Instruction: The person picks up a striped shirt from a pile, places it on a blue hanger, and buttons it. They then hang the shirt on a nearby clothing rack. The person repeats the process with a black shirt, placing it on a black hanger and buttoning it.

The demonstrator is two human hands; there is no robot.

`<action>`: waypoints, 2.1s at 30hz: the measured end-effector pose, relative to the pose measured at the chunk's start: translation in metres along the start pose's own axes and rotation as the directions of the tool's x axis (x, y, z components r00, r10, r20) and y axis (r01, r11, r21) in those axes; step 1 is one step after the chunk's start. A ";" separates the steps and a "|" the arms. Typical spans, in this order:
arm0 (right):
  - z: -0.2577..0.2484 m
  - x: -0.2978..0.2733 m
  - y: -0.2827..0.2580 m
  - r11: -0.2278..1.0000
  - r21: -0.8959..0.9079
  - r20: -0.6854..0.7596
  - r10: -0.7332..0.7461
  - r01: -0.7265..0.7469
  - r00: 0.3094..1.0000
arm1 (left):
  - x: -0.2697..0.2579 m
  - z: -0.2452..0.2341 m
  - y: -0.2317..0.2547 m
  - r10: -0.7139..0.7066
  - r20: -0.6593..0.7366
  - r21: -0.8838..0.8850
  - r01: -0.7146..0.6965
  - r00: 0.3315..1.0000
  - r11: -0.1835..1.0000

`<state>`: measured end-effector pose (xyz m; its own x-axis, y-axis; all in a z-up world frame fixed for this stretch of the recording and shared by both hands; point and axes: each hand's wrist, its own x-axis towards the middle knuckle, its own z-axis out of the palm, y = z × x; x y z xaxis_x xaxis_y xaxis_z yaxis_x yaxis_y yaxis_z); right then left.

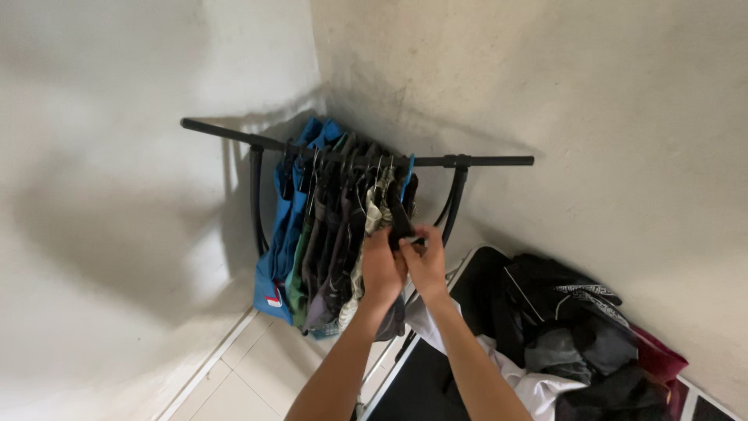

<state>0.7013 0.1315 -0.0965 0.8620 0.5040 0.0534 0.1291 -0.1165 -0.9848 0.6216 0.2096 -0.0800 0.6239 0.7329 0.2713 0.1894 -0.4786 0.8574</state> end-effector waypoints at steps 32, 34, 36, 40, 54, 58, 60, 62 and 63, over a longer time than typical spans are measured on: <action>0.047 -0.031 0.020 0.885 -0.448 0.039 -0.122 0.127 0.992 | -0.016 -0.042 -0.039 0.211 0.069 0.526 -0.215 0.975 0.822; 0.052 -0.032 0.016 0.903 -0.421 0.016 -0.091 0.089 0.996 | -0.016 -0.043 -0.042 0.217 0.008 0.467 -0.195 0.976 0.862; 0.057 -0.035 0.011 0.914 -0.367 -0.013 -0.192 0.174 0.981 | -0.017 -0.046 -0.043 0.223 -0.043 0.395 -0.189 0.974 0.899; 0.067 -0.038 0.002 0.984 -0.178 -0.057 0.001 -0.011 0.998 | -0.019 -0.047 -0.046 0.155 -0.056 0.263 -0.135 0.986 0.955; 0.065 -0.030 0.025 0.968 -0.236 -0.079 -0.111 0.089 0.991 | -0.010 -0.057 -0.040 -0.009 0.120 0.262 -0.023 0.993 0.965; 0.069 -0.028 0.028 0.967 -0.254 -0.033 -0.032 0.022 0.999 | -0.009 -0.061 -0.042 -0.078 0.209 0.269 0.019 0.975 0.963; 0.071 -0.027 0.025 0.965 -0.245 -0.033 -0.099 0.088 0.995 | -0.005 -0.061 -0.044 -0.094 0.229 0.262 0.031 0.969 0.965; 0.070 -0.029 0.020 0.962 -0.242 -0.035 -0.138 0.125 0.990 | -0.006 -0.062 -0.045 -0.090 0.223 0.223 0.039 0.971 0.974; 0.070 -0.031 0.018 0.961 -0.243 -0.037 -0.143 0.130 0.989 | -0.007 -0.063 -0.045 -0.079 0.207 0.187 0.040 0.975 0.982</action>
<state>0.6430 0.1737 -0.1270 0.8520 0.4838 0.2000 0.3556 -0.2543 -0.8994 0.5607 0.2562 -0.0929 0.7506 0.6522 0.1060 0.3526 -0.5310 0.7705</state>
